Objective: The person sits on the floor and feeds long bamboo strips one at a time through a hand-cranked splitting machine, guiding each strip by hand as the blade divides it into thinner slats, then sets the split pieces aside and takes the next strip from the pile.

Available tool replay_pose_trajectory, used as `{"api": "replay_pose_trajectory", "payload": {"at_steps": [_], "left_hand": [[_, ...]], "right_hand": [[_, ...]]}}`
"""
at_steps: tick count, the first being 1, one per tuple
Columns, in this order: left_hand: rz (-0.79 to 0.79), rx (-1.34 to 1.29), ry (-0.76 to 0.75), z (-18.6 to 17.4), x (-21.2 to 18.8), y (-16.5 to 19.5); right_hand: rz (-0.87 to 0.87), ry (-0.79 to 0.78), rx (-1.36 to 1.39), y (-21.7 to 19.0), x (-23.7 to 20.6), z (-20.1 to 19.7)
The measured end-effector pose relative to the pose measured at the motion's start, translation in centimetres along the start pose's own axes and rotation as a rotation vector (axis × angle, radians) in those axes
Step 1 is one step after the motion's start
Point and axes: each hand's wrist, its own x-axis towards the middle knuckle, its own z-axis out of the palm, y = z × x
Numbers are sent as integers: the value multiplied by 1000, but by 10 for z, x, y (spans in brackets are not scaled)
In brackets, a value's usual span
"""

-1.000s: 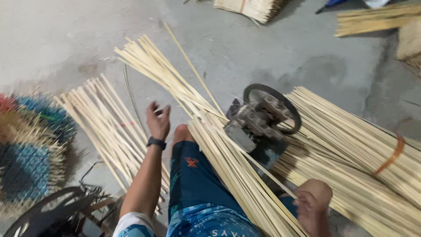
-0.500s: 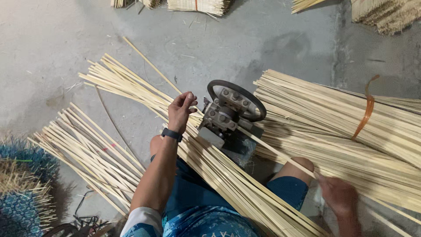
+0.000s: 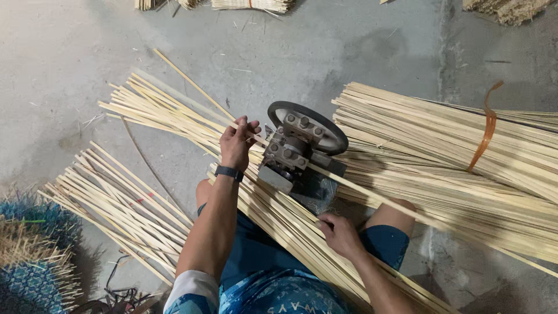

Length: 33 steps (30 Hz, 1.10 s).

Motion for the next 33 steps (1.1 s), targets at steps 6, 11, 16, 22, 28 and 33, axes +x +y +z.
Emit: {"api": "replay_pose_trajectory", "payload": {"at_steps": [6,11,16,22,28,33], "left_hand": [[23,-62,-26,-1,4,-1],[28,-49,-34,-3,10,0],[47,-81,-28,-4,12,4],[37,-132,37,-12,18,21],[23,-176,205,-16,18,24],[-92,-99,266,-10,9,17]], "right_hand": [[-50,122,-161,-9,-6,-5],[25,-55,-547,3,-24,-27],[-16,109,-227,52,-44,-75],[238,262,-392,113,-82,-176],[264,420,-422,109,-74,-189],[-129,401,-375,49,-34,-135]]}}
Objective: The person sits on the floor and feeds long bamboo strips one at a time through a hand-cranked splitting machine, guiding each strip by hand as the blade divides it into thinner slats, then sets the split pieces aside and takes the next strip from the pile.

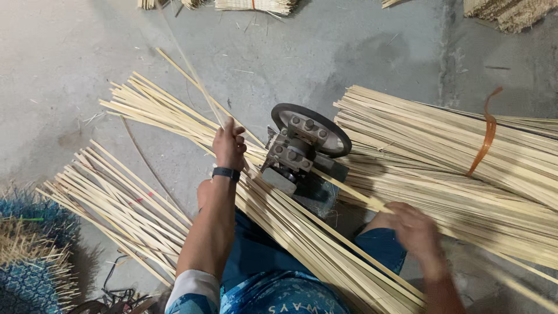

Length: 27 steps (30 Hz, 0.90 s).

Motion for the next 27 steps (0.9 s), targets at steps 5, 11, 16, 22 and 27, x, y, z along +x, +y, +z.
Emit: {"api": "replay_pose_trajectory", "payload": {"at_steps": [5,11,16,22,27], "left_hand": [[89,145,-125,1,-13,-9],[74,82,-191,4,-5,-18],[84,50,-225,8,-1,-21],[121,81,-238,10,-1,-11],[143,59,-210,11,5,2]], "right_hand": [[-405,226,-287,-81,5,36],[115,-417,219,-113,0,73],[214,-473,176,-95,-5,94],[265,-462,153,-7,-15,43],[165,-187,70,67,-37,-20]]}}
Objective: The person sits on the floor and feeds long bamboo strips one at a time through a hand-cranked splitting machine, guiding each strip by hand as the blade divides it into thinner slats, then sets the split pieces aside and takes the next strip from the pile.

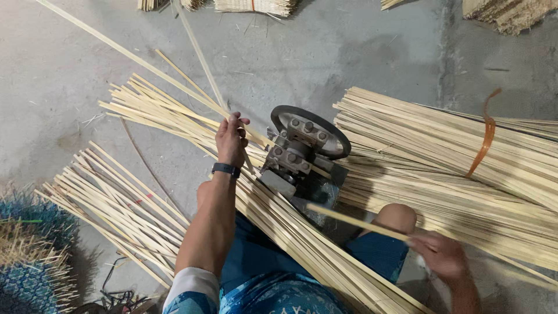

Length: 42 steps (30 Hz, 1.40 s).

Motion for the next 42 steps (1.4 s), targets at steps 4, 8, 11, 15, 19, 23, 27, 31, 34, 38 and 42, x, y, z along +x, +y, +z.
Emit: {"api": "replay_pose_trajectory", "payload": {"at_steps": [4,8,11,15,19,23,27,31,34,38,42], "left_hand": [[29,30,89,-7,10,10],[57,48,186,-20,15,21],[-7,-101,249,-27,12,23],[-25,-225,244,-31,6,21],[-71,-103,219,-23,-1,13],[-31,69,115,-7,-8,-2],[-5,12,17,-1,-6,-12],[-36,30,25,2,-3,-15],[-51,19,17,5,-2,-15],[-48,18,9,4,-3,-11],[-37,19,19,1,2,-3]], "right_hand": [[126,208,-20,6,-12,-14],[216,68,-293,-29,10,-4],[-112,250,-38,-70,19,14],[-293,368,-236,-126,35,40],[-566,506,-254,-161,36,68],[-149,-156,132,-177,25,98],[24,-376,151,-181,17,116],[73,-293,108,-175,15,116],[-5,-242,231,-165,13,110],[-31,-258,213,-129,10,89],[89,-216,-76,-56,5,38]]}}
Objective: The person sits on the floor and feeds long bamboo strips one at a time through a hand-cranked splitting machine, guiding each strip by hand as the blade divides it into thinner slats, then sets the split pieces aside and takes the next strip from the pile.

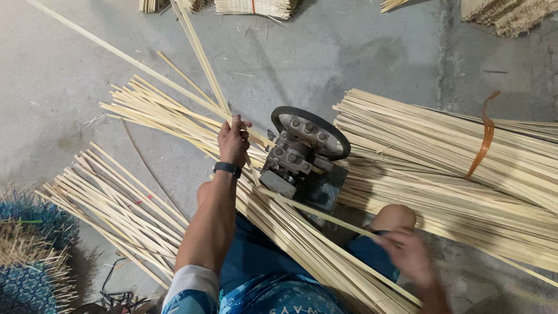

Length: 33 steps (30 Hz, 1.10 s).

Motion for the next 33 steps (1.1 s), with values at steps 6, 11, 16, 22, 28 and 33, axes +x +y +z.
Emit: {"api": "replay_pose_trajectory", "payload": {"at_steps": [6,11,16,22,28,33], "left_hand": [[21,13,116,-11,7,20],[17,-115,171,-25,4,26],[-42,-198,173,-28,-2,15],[-76,-13,103,-11,-12,1],[-46,22,2,-2,-16,-6],[-14,9,-60,-3,-11,-10]], "right_hand": [[96,287,132,101,-23,-44],[62,467,55,106,-21,-47],[72,417,-325,43,11,-29],[-512,820,-275,-75,14,19],[-114,-87,228,-122,18,59],[-122,-58,217,-123,16,72]]}}
